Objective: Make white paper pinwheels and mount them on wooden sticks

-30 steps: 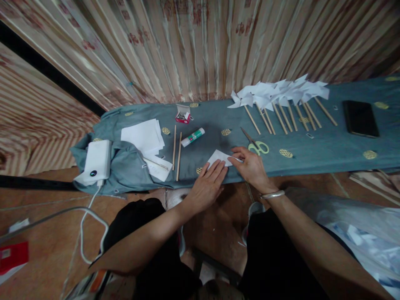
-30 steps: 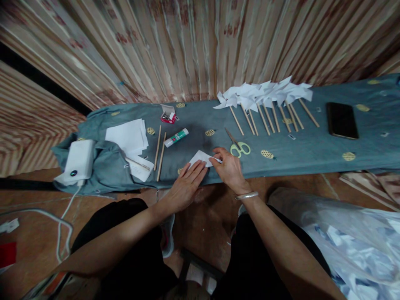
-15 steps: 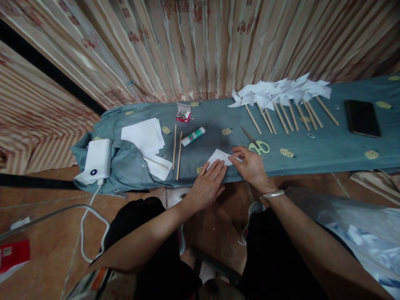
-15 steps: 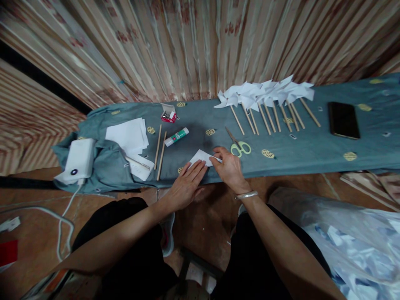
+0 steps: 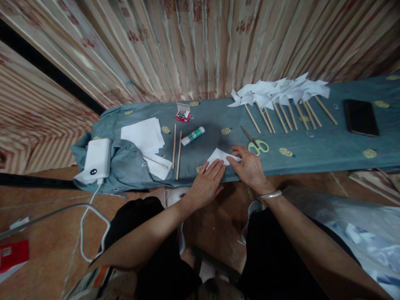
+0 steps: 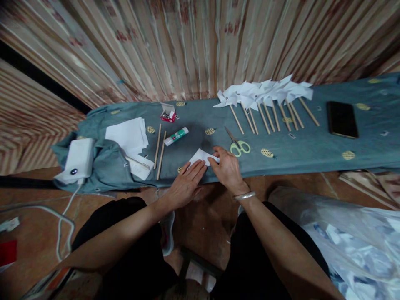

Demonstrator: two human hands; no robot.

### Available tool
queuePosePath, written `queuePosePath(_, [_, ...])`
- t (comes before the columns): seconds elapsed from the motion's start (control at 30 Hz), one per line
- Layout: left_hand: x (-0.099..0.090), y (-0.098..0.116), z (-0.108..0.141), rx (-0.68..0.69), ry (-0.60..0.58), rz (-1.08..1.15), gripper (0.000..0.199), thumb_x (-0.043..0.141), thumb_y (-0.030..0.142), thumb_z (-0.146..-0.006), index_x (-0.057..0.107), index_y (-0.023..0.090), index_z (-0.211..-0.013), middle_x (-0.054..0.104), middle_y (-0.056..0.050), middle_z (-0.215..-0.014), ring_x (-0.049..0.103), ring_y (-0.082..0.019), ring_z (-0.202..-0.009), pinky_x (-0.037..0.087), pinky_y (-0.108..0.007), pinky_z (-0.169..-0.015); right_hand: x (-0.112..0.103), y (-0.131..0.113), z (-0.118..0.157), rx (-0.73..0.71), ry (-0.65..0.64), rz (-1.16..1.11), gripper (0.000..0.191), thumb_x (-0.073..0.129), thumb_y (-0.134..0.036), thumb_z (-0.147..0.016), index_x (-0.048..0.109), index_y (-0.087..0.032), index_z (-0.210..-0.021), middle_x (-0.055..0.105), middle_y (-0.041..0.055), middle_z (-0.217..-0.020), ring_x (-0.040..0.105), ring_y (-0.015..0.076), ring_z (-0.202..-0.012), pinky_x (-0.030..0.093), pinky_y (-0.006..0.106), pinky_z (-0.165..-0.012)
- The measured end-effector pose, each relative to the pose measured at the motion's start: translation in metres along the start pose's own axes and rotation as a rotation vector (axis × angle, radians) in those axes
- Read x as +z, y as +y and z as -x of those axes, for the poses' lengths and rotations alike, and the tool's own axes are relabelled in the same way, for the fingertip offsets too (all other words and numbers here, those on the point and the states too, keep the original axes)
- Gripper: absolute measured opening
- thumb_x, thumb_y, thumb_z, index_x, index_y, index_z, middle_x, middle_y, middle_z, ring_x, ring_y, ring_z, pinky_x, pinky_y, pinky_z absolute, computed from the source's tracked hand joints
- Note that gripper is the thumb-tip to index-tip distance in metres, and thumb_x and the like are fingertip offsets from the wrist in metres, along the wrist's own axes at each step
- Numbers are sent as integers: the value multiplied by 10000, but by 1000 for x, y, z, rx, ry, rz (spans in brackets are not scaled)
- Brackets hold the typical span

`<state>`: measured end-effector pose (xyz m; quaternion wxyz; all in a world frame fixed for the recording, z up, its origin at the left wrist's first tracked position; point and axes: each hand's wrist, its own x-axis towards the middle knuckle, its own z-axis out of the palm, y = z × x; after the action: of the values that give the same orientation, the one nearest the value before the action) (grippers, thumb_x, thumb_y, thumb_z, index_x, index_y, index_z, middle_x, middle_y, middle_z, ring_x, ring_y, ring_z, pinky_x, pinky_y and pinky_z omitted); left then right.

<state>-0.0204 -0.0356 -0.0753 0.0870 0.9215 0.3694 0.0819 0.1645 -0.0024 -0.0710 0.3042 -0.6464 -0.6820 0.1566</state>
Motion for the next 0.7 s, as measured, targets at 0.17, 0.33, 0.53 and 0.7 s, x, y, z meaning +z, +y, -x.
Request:
queuePosePath(0.17, [-3,1,-2,-4,-18,-10,642,539,254,-880,302,59,-1444,371,-204,-1509,273,-271,-1444,210,-465,-1179,6,0,13,-154,64,59,440,489,-403,-917,551,-129,-1256,695,153,-1089,605,316,-1024,444,473,-922])
queuePosePath(0.33, [1,-6,3,34,-4,-37,590,481,244,-908,312,62,-1443,359,-193,-1519,262,-265,-1448,224,-466,-1177,7,8,20,-193,84,80,434,446,-374,-945,520,-133,-1298,635,161,-1222,555,321,-1119,420,483,-971])
queuePosePath(0.53, [-3,-20,33,60,28,-114,583,441,186,-914,278,80,-1464,323,-173,-1542,237,-254,-1457,239,-451,-1174,-4,27,23,-176,122,106,410,439,-325,-946,520,-122,-1292,609,184,-1247,516,323,-1184,417,496,-986])
queuePosePath(0.7, [-10,-27,56,25,-25,-135,615,495,177,-880,302,73,-1454,345,-168,-1532,249,-267,-1453,253,-459,-1171,-7,33,22,-206,125,69,343,441,-256,-935,558,-118,-1227,634,170,-1195,542,301,-1145,417,472,-1006])
